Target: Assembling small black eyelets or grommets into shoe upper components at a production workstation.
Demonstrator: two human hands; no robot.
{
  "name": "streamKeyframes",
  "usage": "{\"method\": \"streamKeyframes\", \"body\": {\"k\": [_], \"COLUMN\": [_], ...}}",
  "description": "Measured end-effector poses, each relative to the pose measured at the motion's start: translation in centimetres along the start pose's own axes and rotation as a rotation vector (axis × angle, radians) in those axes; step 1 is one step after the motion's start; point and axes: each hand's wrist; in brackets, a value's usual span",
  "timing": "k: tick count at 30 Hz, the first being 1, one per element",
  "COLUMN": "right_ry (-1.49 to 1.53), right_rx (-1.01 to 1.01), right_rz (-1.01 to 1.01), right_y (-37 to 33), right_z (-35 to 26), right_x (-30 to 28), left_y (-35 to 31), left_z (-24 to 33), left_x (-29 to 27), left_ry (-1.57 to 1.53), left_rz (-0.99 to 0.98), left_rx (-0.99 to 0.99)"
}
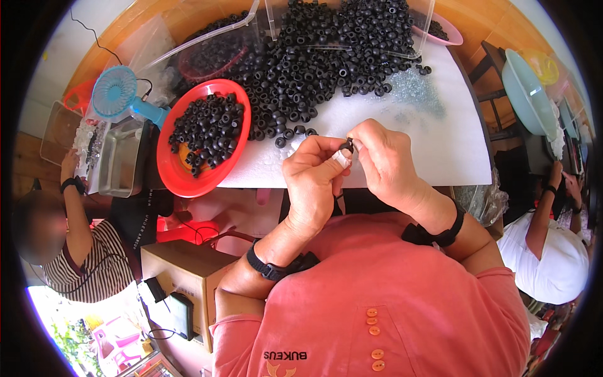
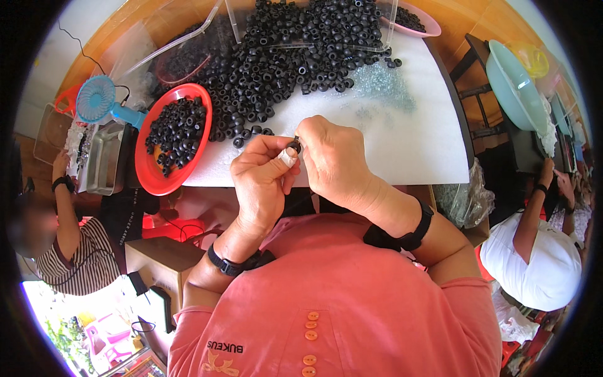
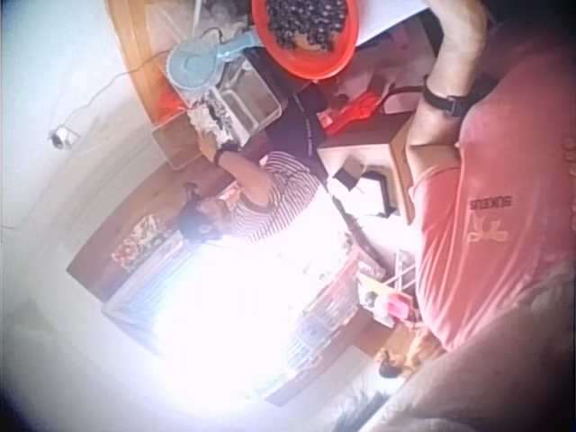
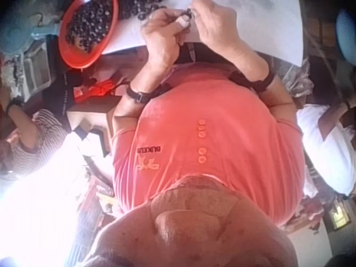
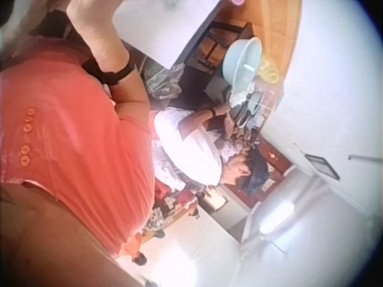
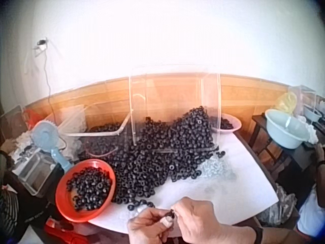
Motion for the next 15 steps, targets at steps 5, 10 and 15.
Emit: {"method": "streamKeyframes", "body": {"k": [5,10,15], "right_ry": [-0.114,-0.063,-0.182], "right_rx": [-0.072,-0.029,-0.125], "right_rz": [0.002,-0.03,-0.008], "right_y": [-0.1,0.2,0.0], "right_z": [-0.2,-0.2,-0.4], "right_x": [-0.3,-0.3,-0.4], "left_y": [-0.2,-0.2,-0.5], "left_z": [0.1,0.2,0.4], "left_x": [0.1,0.7,0.5], "left_ry": [0.007,0.04,0.067], "left_rz": [0.005,0.061,0.048], "left_rx": [0.003,-0.006,0.004]}}
Point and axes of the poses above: each hand's wrist, its own y-axis towards the middle knuckle, its own x-axis out of the palm, z = x × y
